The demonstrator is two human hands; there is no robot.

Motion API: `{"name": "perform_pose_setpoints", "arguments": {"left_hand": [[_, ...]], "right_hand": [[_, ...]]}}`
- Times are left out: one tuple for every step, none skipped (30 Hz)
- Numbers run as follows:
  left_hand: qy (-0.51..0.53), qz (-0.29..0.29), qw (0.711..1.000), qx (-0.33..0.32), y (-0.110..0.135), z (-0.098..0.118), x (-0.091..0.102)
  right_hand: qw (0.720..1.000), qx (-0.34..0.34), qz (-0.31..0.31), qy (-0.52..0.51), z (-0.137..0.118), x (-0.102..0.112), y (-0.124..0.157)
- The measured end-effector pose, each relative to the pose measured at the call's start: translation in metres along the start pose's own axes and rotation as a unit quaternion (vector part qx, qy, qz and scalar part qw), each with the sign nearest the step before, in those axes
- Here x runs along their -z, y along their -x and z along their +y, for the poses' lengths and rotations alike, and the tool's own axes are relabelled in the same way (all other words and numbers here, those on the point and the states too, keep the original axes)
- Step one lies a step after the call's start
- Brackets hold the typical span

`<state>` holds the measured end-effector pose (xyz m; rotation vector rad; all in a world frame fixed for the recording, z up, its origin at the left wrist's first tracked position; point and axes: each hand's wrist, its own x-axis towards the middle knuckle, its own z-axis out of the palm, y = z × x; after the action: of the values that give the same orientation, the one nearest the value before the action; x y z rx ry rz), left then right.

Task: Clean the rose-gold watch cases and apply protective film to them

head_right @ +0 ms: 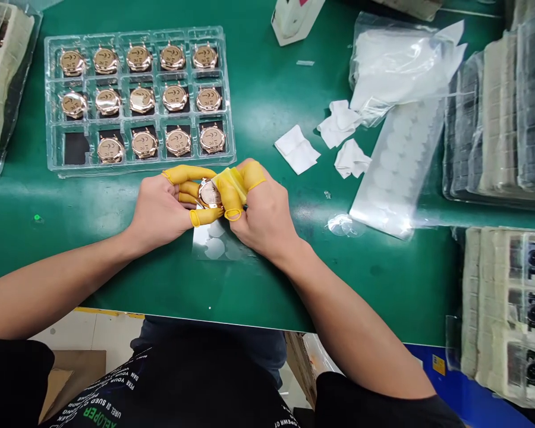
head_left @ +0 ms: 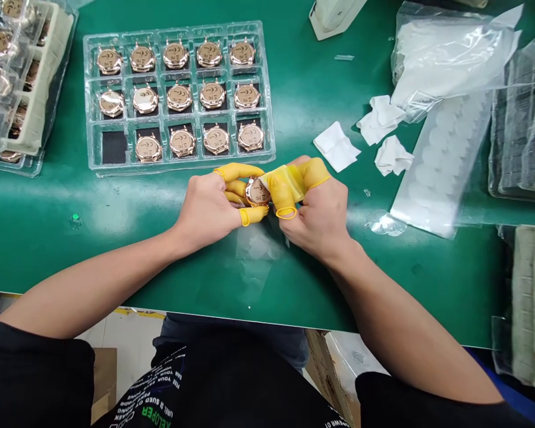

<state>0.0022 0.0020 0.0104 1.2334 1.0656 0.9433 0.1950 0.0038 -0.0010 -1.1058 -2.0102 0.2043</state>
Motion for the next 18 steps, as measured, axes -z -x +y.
{"name": "perform_pose_setpoints", "arguments": {"left_hand": [[0.005,-0.001,1.000,0.000,0.000,0.000,0.000],[0.010,-0.003,1.000,0.002,-0.001,0.001,0.000],[0.015,-0.002,1.000,0.004,-0.001,0.001,0.000],[0.019,0.000,1.000,0.006,-0.002,0.002,0.000],[0.021,0.002,1.000,0.007,-0.003,0.003,0.000],[0.021,0.005,1.000,0.008,-0.003,0.004,-0.001],[0.019,0.007,1.000,0.009,-0.004,0.005,-0.001],[0.016,0.009,1.000,0.009,-0.004,0.006,-0.001],[0.013,0.010,1.000,0.011,-0.004,0.006,-0.001],[0.011,0.009,1.000,0.014,-0.004,0.007,-0.001],[0.011,0.009,1.000,0.018,-0.003,0.007,-0.001],[0.012,0.010,1.000,0.023,-0.003,0.008,0.000],[0.012,0.012,0.999,0.029,-0.002,0.008,0.000],[0.011,0.014,0.999,0.035,-0.002,0.008,0.001],[0.007,0.014,0.999,0.039,-0.001,0.007,0.001],[0.001,0.012,0.999,0.041,-0.001,0.007,0.001],[-0.006,0.006,0.999,0.040,0.000,0.006,0.001],[-0.015,-0.001,0.999,0.038,0.000,0.006,0.001]], "right_hand": [[1.000,-0.009,0.010,-0.004,0.001,-0.002,0.001],[1.000,-0.019,0.017,-0.012,0.002,-0.004,0.003],[0.999,-0.031,0.020,-0.026,0.003,-0.005,0.004],[0.998,-0.049,0.020,-0.046,0.004,-0.005,0.004],[0.995,-0.065,0.024,-0.069,0.005,-0.005,0.004],[0.993,-0.075,0.031,-0.089,0.006,-0.003,0.004],[0.991,-0.073,0.043,-0.101,0.006,-0.001,0.003],[0.991,-0.059,0.055,-0.105,0.005,0.002,0.001],[0.993,-0.028,0.062,-0.098,0.004,0.005,-0.001],[0.994,0.015,0.065,-0.086,0.003,0.007,-0.002],[0.993,0.061,0.065,-0.072,0.002,0.009,-0.004],[0.992,0.097,0.054,-0.060,0.001,0.011,-0.005],[0.989,0.127,0.047,-0.053,0.001,0.012,-0.006],[0.987,0.146,0.041,-0.050,0.000,0.013,-0.007],[0.987,0.152,0.035,-0.050,0.000,0.015,-0.008],[0.987,0.146,0.021,-0.057,0.001,0.017,-0.009],[0.989,0.131,-0.008,-0.072,0.002,0.019,-0.009],[0.990,0.104,-0.041,-0.091,0.004,0.022,-0.010]]}}
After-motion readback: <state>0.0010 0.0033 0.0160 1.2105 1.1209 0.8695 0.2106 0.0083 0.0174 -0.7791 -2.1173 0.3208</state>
